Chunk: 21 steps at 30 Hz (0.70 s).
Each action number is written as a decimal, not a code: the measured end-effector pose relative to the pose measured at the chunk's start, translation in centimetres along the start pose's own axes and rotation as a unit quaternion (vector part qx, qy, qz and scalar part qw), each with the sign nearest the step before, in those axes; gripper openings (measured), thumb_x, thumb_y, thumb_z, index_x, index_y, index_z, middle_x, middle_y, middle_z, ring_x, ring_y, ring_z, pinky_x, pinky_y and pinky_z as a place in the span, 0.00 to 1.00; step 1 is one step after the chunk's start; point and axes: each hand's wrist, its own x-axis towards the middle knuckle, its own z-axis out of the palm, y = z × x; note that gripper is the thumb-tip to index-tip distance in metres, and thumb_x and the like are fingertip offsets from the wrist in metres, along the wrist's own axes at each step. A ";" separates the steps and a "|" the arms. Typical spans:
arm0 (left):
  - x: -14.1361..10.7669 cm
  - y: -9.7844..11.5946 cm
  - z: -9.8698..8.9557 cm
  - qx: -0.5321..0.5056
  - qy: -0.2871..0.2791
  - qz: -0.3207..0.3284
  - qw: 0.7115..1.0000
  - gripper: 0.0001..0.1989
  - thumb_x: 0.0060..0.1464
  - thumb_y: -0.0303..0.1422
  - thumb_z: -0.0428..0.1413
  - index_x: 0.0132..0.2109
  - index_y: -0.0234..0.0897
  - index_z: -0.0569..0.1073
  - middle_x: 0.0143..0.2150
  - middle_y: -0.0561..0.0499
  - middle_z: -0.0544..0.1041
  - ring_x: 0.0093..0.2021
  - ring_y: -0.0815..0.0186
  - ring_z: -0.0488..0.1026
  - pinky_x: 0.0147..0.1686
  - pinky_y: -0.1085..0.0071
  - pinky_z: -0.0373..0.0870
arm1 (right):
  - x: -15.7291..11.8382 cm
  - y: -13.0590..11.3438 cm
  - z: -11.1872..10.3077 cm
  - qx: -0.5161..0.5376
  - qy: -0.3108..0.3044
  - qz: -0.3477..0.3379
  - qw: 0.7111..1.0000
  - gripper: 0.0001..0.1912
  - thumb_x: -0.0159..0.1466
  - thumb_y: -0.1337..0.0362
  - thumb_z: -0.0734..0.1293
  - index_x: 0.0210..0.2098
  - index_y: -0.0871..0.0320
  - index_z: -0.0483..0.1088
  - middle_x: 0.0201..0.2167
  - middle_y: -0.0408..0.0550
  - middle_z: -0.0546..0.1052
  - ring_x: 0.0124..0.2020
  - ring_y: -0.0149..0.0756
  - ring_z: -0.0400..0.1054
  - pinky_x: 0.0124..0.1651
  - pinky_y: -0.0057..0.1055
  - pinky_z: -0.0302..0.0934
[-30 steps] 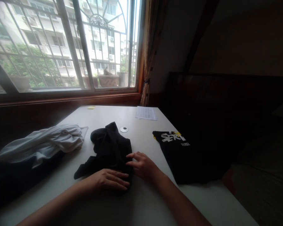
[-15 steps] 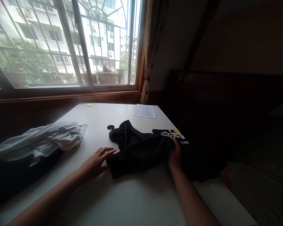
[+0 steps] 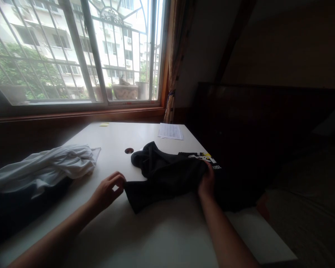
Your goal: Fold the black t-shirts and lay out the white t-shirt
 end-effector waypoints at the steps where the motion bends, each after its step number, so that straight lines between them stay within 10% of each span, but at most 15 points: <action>1: 0.0 -0.2 -0.4 -0.024 0.044 -0.014 0.999 0.06 0.59 0.23 0.51 0.38 0.40 0.68 0.39 0.51 0.73 0.34 0.67 0.71 0.33 0.71 0.71 | 0.0 -0.1 0.0 0.000 0.009 0.001 1.000 0.19 0.62 0.52 0.66 0.46 0.56 0.75 0.46 0.48 0.78 0.52 0.50 0.70 0.61 0.51 0.58; 10: 0.7 -0.4 -5.1 -0.162 0.423 -0.085 0.887 0.04 0.62 0.32 0.54 0.40 0.39 0.65 0.42 0.52 0.74 0.23 0.73 0.69 0.22 0.75 0.69 | -0.6 -1.6 0.3 -0.057 0.015 -0.003 0.998 0.17 0.66 0.54 0.64 0.50 0.53 0.74 0.50 0.50 0.78 0.55 0.49 0.70 0.59 0.51 0.60; 21: 1.5 -0.8 -4.5 -0.341 0.432 -0.108 0.828 0.10 0.64 0.37 0.57 0.46 0.44 0.62 0.56 0.45 0.76 0.50 0.63 0.78 0.41 0.68 0.80 | -1.2 -2.5 1.5 -0.153 -0.105 -0.177 0.967 0.15 0.67 0.62 0.64 0.52 0.53 0.74 0.57 0.52 0.74 0.61 0.46 0.65 0.68 0.51 0.54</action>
